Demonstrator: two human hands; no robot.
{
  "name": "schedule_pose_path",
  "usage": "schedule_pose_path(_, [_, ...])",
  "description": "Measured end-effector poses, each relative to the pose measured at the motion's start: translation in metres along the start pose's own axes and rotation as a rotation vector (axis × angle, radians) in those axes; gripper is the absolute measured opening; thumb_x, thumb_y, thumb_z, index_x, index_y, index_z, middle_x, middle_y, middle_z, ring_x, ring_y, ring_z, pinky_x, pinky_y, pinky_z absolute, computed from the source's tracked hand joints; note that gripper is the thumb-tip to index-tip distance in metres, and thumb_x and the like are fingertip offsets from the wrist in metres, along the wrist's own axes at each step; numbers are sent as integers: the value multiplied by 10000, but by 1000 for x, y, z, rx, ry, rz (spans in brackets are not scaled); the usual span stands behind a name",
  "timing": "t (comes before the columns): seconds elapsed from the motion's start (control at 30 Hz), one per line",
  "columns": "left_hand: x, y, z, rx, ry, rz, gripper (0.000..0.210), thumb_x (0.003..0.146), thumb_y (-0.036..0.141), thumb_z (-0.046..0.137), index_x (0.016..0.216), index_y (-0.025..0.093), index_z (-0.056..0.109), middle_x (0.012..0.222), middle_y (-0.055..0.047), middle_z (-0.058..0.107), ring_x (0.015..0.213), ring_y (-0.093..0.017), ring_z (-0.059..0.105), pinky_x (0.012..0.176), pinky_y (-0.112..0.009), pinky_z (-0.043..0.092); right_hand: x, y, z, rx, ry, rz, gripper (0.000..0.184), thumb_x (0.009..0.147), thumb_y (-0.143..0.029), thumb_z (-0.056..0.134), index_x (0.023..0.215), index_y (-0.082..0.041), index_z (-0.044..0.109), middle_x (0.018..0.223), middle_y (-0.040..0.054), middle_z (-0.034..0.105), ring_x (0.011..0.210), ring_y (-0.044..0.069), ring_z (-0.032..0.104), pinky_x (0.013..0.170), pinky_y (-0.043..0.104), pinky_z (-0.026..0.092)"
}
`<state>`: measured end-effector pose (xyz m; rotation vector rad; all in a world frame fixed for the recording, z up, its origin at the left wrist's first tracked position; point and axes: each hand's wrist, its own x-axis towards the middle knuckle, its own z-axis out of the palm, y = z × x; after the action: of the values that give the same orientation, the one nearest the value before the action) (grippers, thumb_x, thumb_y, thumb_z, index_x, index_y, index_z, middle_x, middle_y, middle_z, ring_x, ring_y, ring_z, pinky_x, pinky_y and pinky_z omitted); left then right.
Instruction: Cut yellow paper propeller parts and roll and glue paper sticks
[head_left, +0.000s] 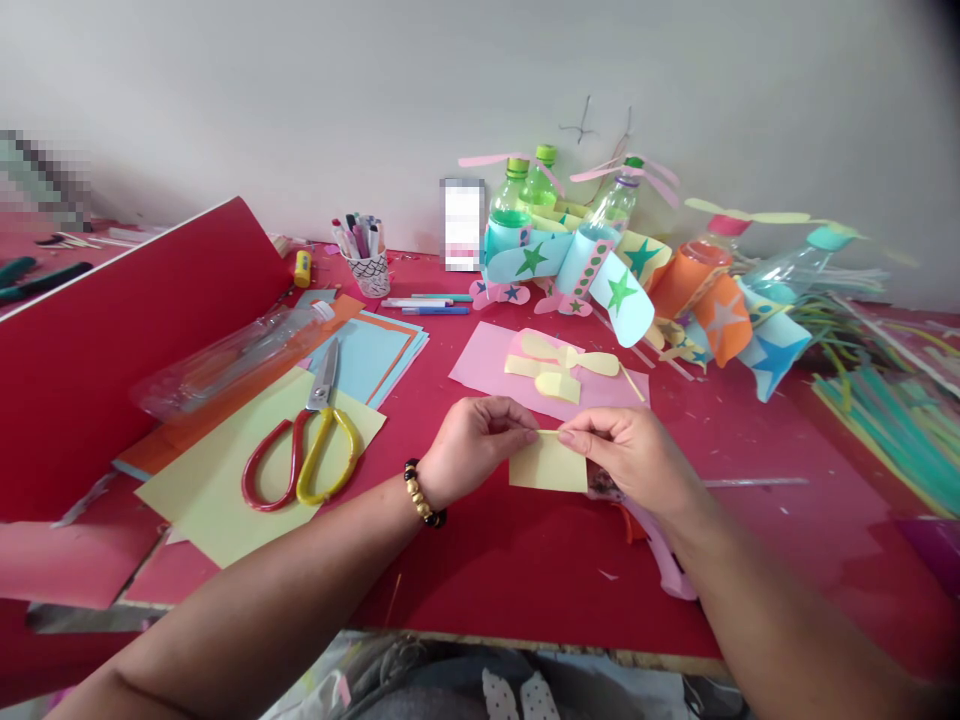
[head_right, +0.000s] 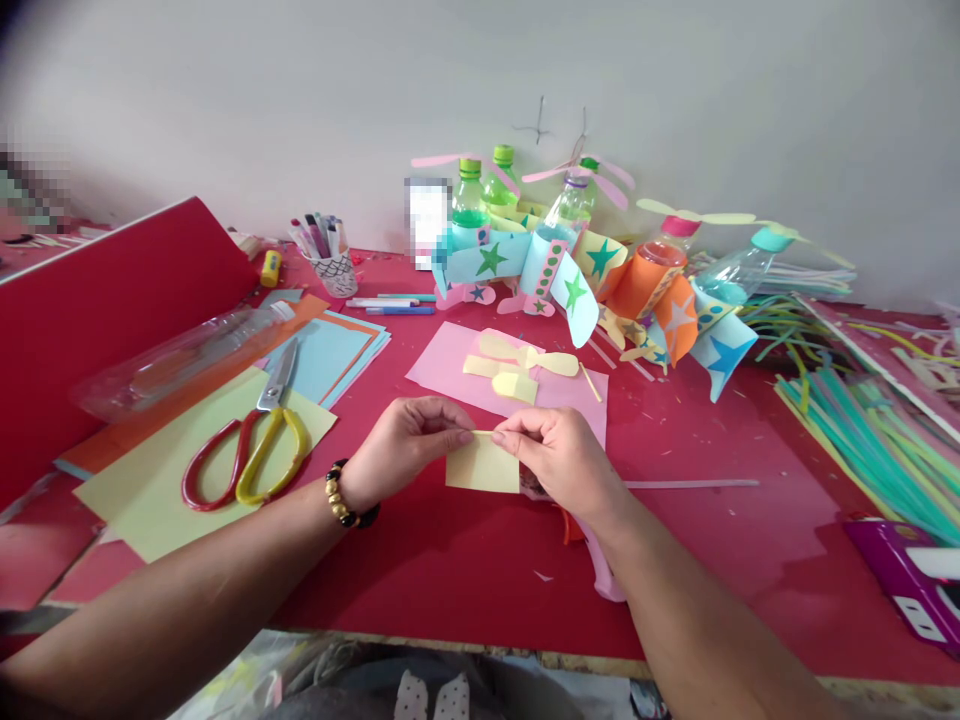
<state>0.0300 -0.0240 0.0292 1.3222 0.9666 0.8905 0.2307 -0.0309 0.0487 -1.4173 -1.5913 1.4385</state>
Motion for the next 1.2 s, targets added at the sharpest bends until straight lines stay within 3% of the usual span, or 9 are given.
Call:
schedule_pose_path(0.2, [0,-2,3,-36,3,-19,182,751,294,662,801,122,625,718,-29,618,624,-99,537,586,-212,429,-1,0,4,-45,8,-43,290,803,-445,611,807,-165,687,434,-54,413,356,75,384,357,205,343])
schedule_pose_path(0.5, [-2,0,4,-36,-10,-6,208,768,325,653,796,118,643,715,-37,634,621,-103,547,581,-214,436,-2,-1,8,-68,66,-99,251,787,-412,638,860,-182,706,438,-62,410,348,65,362,339,193,312])
schedule_pose_path(0.63, [-3,1,5,-74,-23,-5,208,755,324,668,792,121,645,701,-31,635,614,-101,552,583,-212,442,-2,-1,8,-99,101,-178,213,783,-378,648,805,-178,718,485,-36,463,403,70,387,371,195,329])
schedule_pose_path(0.93, [-2,1,4,-313,-14,-105,203,681,285,740,782,125,668,734,-43,679,662,-140,624,653,-267,508,0,2,7,-16,127,-108,207,742,-371,695,870,-215,738,536,1,606,432,116,503,406,232,404])
schedule_pose_path(1.2, [-3,3,5,-392,-15,-144,203,649,257,767,770,130,663,690,-17,665,625,-110,611,621,-234,487,1,3,7,117,96,-88,155,723,-316,718,835,-210,742,632,11,666,540,123,554,494,236,435])
